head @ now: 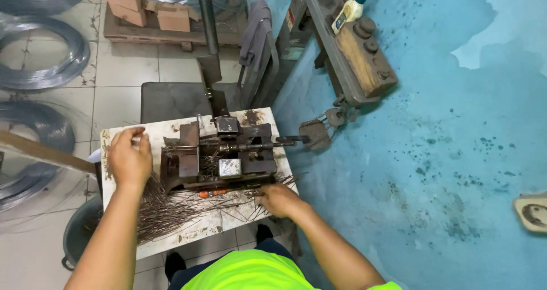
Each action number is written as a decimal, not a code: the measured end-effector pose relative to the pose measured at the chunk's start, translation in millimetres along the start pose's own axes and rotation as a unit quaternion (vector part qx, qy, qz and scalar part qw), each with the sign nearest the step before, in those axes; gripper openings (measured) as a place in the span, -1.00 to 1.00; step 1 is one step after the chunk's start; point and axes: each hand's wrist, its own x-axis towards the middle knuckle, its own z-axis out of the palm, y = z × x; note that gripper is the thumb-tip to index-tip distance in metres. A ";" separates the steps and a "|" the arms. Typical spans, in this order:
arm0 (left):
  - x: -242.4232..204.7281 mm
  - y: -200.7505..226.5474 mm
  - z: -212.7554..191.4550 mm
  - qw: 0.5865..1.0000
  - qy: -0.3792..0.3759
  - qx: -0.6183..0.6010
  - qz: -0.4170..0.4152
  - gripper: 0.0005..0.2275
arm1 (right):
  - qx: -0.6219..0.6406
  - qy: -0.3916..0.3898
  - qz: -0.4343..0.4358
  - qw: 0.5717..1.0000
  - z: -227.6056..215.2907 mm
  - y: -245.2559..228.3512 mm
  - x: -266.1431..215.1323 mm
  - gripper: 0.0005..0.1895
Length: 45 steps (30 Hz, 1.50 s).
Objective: Forming metal wires using a manual bending machine by loading wires and rotating a hand crank
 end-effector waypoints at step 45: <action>-16.1 -40.8 33.7 0.969 -0.058 0.049 -0.233 -0.86 | 0.017 -0.092 0.030 0.995 25.1 -22.8 -16.1 -0.54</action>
